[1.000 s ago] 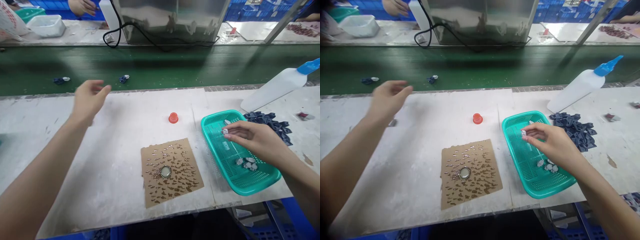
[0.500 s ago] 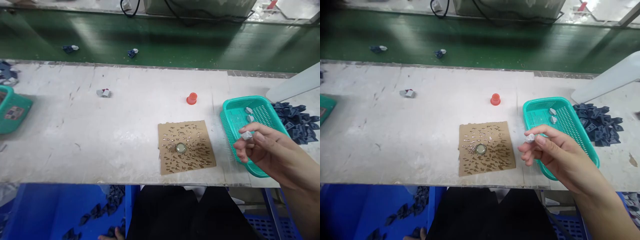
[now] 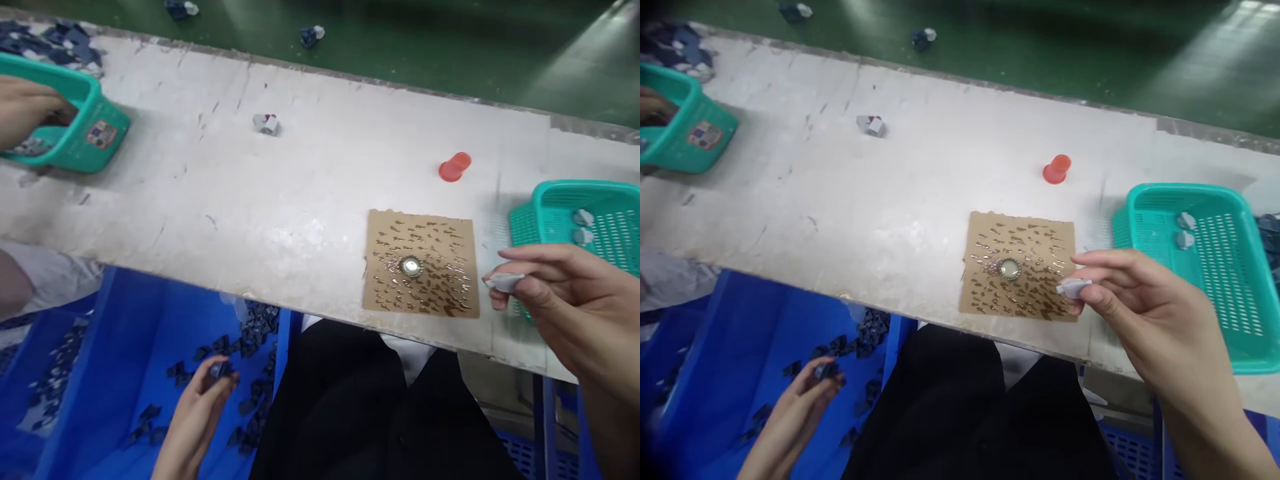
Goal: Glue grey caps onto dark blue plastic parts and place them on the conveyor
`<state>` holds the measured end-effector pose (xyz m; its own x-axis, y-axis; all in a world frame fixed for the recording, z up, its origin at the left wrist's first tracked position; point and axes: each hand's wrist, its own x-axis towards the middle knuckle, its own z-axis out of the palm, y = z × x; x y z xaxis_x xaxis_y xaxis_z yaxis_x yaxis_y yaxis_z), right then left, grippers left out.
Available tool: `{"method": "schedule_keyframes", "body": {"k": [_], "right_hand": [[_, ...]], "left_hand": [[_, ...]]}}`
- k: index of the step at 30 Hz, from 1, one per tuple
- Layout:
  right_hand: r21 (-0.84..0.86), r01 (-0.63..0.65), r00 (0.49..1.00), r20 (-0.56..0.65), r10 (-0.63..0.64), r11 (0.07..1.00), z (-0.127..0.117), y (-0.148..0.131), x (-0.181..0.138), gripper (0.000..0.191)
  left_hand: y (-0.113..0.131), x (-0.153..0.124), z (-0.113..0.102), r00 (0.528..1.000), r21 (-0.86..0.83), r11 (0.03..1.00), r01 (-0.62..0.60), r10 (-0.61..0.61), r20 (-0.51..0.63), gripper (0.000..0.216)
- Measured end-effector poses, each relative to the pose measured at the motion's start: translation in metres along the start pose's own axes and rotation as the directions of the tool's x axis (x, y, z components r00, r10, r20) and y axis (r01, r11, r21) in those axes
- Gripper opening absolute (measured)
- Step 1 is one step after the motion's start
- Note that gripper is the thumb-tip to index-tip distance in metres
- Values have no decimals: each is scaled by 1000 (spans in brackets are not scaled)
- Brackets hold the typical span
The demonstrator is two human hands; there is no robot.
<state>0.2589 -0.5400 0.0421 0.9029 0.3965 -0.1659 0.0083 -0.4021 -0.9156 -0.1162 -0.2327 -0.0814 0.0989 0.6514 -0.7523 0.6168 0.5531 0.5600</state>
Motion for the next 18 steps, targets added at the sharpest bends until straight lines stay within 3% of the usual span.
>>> {"method": "schedule_keyframes", "body": {"k": [2,4,6,9,11,13,18], "right_hand": [[-238,83,994,-52,-98,968,11,1,-1,26],[-423,217,969,-18,-248,880,23,-1,1,15],[-535,392,907,90,-411,748,33,-3,5,4],[-617,562,802,246,-544,551,45,-3,14,12],[-634,581,790,289,-541,510,49,-1,18,12],[-627,580,798,312,-515,519,50,1,20,13],[-595,551,832,335,-443,585,50,4,19,15]], "left_hand": [[34,-24,18,994,-298,954,2,31,104,55],[67,-49,41,958,-476,879,35,106,267,47],[93,-69,64,844,-557,819,138,197,499,35],[113,-84,99,607,-558,768,315,289,740,26],[115,-87,121,518,-553,744,375,327,791,20],[113,-88,137,468,-568,720,398,373,801,15],[109,-92,153,418,-605,733,311,466,780,11]]}}
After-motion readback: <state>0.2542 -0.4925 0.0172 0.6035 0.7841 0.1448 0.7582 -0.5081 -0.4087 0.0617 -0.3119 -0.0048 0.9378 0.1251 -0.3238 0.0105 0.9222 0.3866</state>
